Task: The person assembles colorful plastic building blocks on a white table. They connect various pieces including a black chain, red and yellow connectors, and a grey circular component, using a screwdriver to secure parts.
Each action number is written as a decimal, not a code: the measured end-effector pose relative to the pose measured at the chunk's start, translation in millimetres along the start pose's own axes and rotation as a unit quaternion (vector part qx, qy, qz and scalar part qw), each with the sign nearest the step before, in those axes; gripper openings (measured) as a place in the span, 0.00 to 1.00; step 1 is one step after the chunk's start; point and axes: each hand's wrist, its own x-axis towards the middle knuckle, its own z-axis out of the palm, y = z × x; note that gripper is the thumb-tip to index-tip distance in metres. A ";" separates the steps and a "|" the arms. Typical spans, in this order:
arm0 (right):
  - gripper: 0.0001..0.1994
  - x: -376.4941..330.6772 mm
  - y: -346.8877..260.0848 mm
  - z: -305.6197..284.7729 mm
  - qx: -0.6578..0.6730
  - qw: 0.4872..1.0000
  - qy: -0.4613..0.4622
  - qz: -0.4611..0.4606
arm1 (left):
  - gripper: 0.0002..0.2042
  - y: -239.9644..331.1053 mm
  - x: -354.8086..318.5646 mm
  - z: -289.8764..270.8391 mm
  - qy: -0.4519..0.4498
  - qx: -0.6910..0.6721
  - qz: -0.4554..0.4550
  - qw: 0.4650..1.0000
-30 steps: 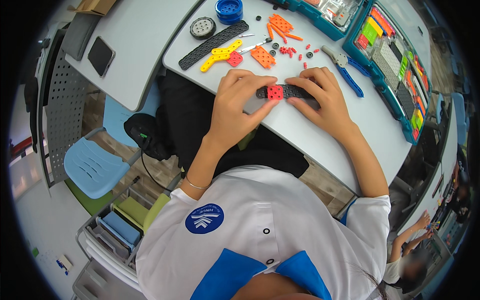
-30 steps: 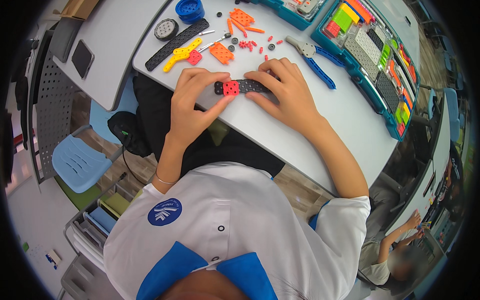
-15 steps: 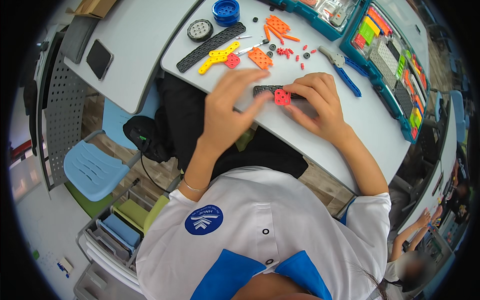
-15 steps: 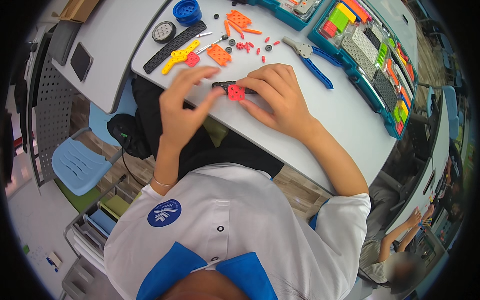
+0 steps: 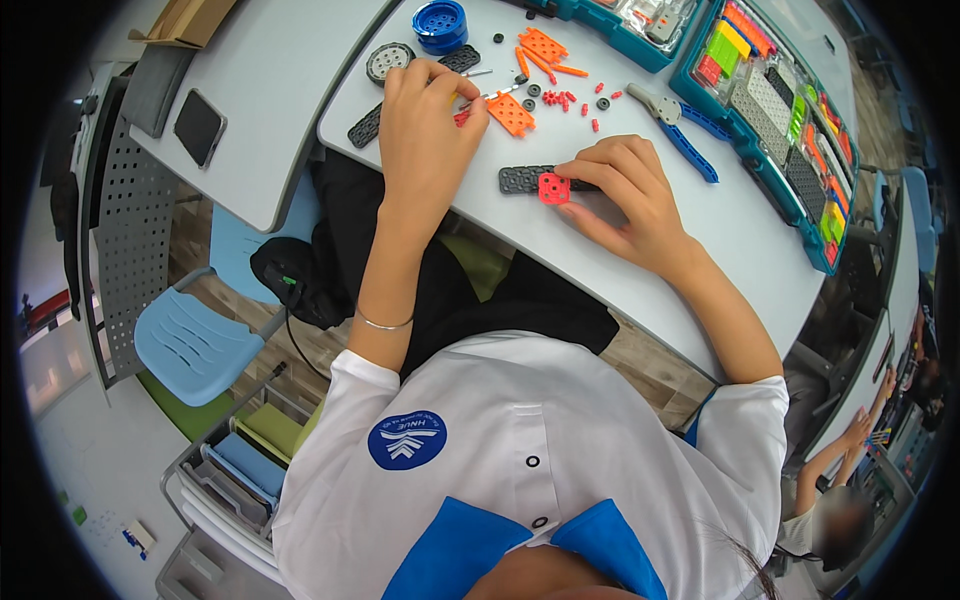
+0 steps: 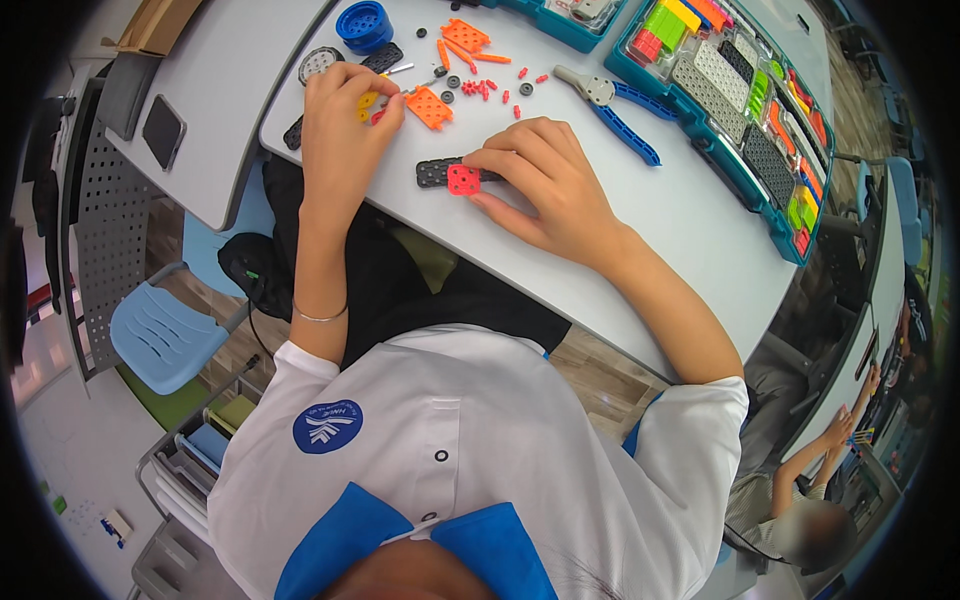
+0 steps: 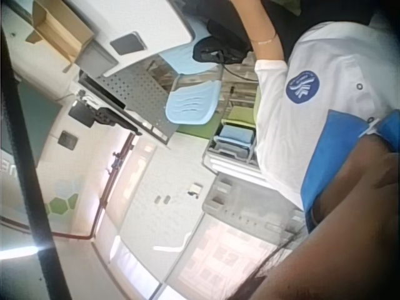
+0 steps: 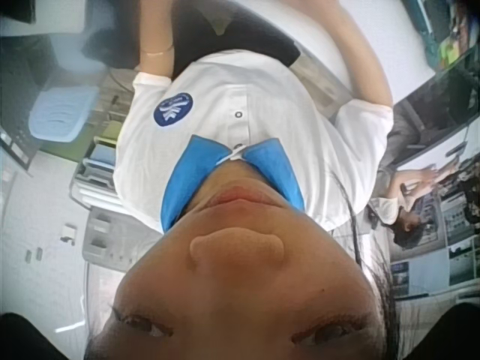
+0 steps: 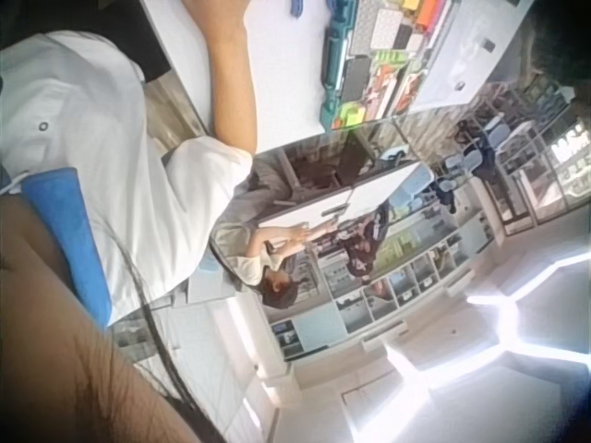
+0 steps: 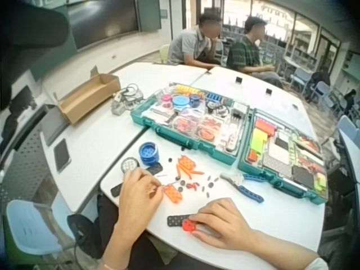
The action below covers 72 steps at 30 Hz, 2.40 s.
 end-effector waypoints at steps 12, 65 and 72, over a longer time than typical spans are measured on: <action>0.17 -0.6 2.6 1.4 0.005 1.000 0.005 0.009 | 0.04 5.4 7.7 -15.5 -0.017 -0.094 0.011 0.995; 0.19 -3.5 3.5 2.8 -0.029 0.999 0.021 -0.030 | 0.08 59.6 -29.0 -38.3 -0.178 -0.267 0.076 0.944; 0.20 -4.8 4.8 0.5 0.029 0.999 0.018 -0.019 | 0.06 61.9 -33.7 -36.1 -0.147 -0.332 0.031 0.931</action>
